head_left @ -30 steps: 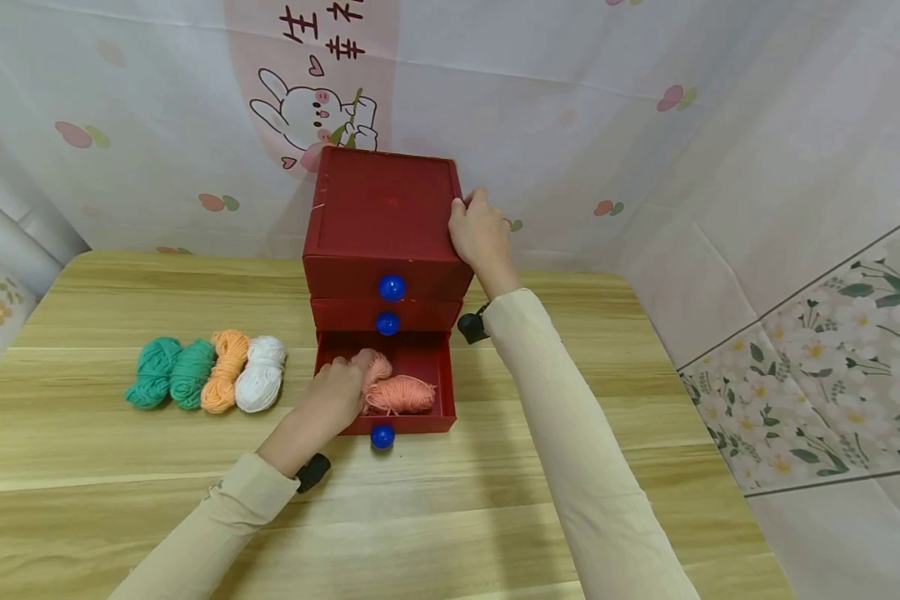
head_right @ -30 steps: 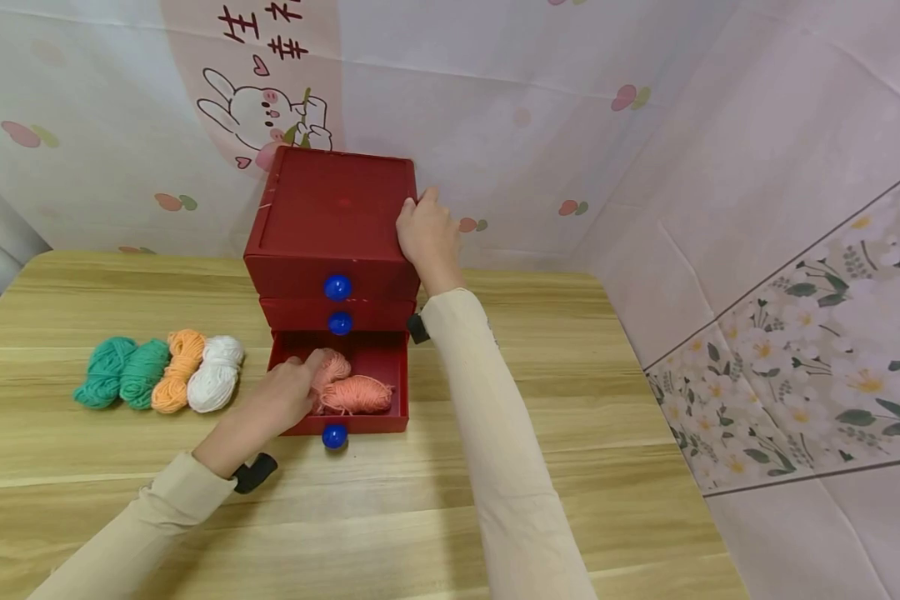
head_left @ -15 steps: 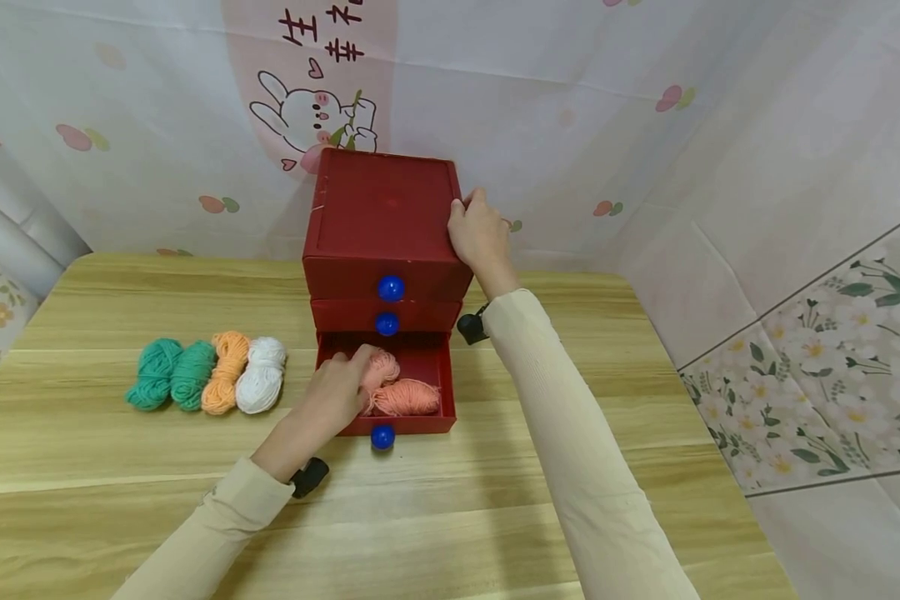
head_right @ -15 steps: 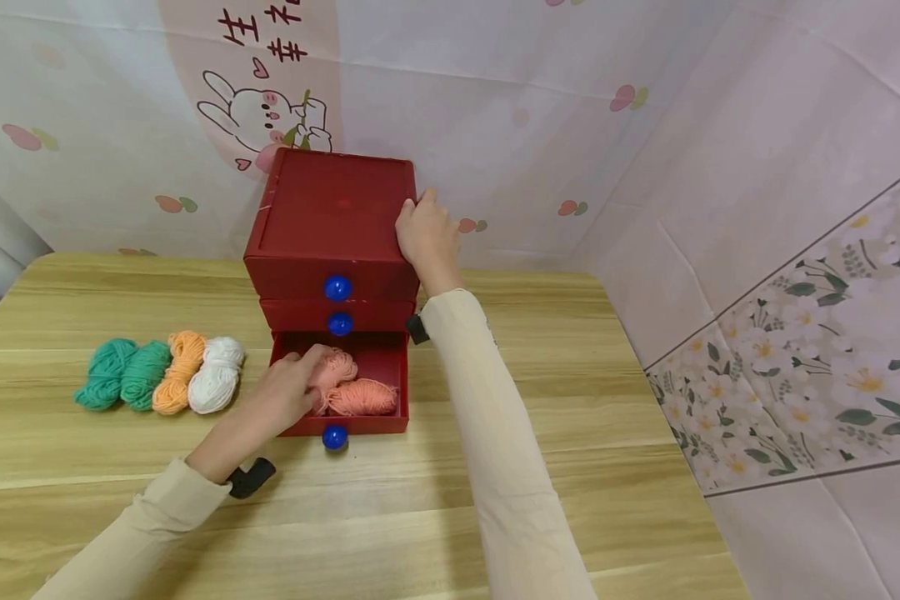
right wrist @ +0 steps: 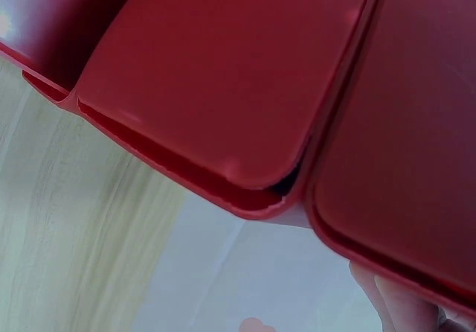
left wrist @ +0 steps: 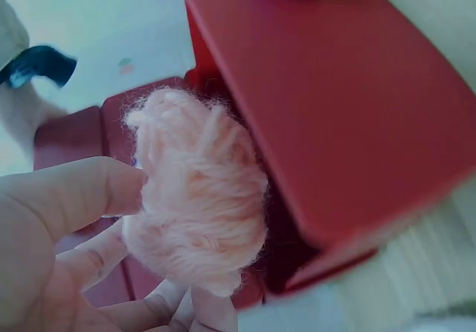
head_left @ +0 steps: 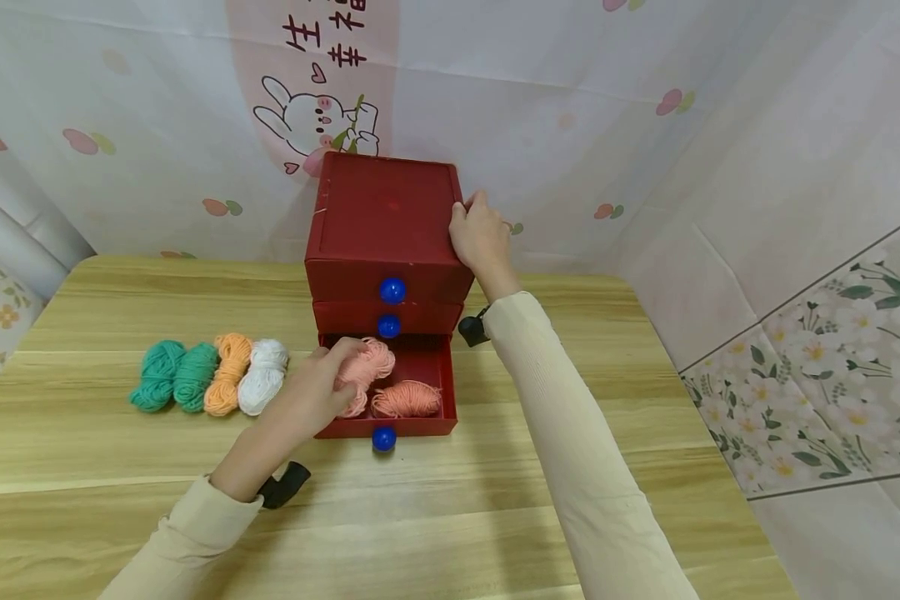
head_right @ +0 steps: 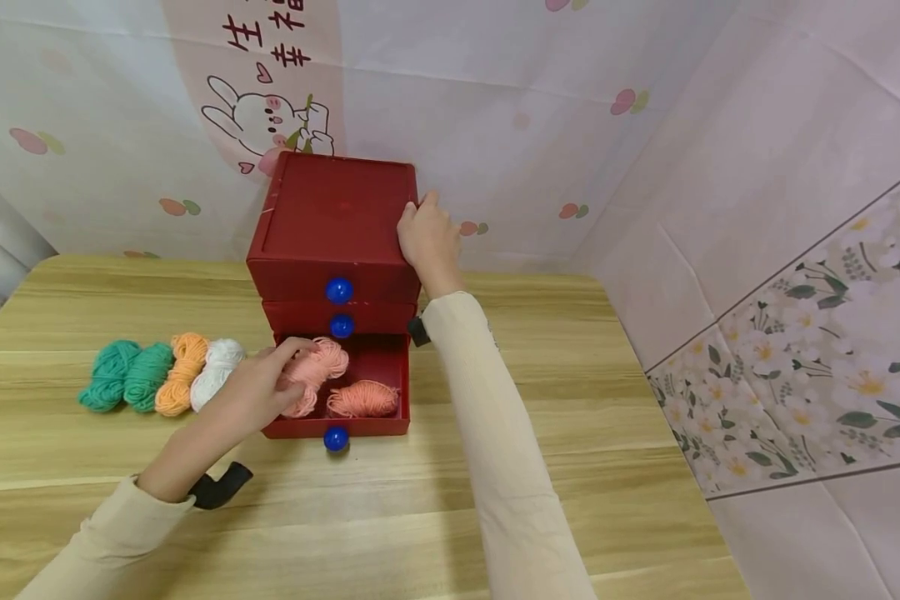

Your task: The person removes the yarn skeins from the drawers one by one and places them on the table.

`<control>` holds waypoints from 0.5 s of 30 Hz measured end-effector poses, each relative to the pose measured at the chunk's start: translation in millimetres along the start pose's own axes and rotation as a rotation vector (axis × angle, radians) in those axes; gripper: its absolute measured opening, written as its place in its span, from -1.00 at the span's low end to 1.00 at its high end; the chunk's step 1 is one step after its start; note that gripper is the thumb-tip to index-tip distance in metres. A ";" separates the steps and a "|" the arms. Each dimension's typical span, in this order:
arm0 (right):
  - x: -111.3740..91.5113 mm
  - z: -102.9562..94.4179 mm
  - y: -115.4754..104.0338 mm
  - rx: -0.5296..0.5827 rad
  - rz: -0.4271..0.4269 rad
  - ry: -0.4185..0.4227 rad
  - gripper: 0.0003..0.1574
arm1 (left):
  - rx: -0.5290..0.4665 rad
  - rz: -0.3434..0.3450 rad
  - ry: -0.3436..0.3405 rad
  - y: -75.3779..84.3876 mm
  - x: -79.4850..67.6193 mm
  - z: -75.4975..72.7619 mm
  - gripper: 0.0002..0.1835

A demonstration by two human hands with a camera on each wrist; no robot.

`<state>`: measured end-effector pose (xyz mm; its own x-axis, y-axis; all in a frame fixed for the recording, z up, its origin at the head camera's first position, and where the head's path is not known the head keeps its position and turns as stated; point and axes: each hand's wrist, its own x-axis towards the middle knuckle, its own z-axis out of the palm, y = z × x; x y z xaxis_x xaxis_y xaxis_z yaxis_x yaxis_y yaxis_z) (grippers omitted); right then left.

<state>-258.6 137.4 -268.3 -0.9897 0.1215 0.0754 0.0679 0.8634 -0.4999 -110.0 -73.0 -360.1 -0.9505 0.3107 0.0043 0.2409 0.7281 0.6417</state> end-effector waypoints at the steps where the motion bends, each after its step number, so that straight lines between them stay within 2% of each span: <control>1: -0.1 0.0 0.1 0.001 0.000 0.000 -0.56 | 0.004 0.002 0.014 -0.7 -2.4 -3.6 -0.51; 8: -1.2 -0.7 -0.2 0.009 0.005 -0.003 -0.56 | 0.060 -0.017 0.099 -15.0 -18.5 -29.8 -0.49; 15: -0.9 -1.1 -1.2 0.002 0.007 0.000 -0.57 | 0.092 -0.054 0.180 -45.6 -34.2 -59.2 -0.49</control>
<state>-257.6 136.8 -266.8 -0.9892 0.1272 0.0724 0.0741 0.8616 -0.5022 -100.1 -153.0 -344.1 -0.9803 0.1617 0.1136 0.1976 0.7961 0.5719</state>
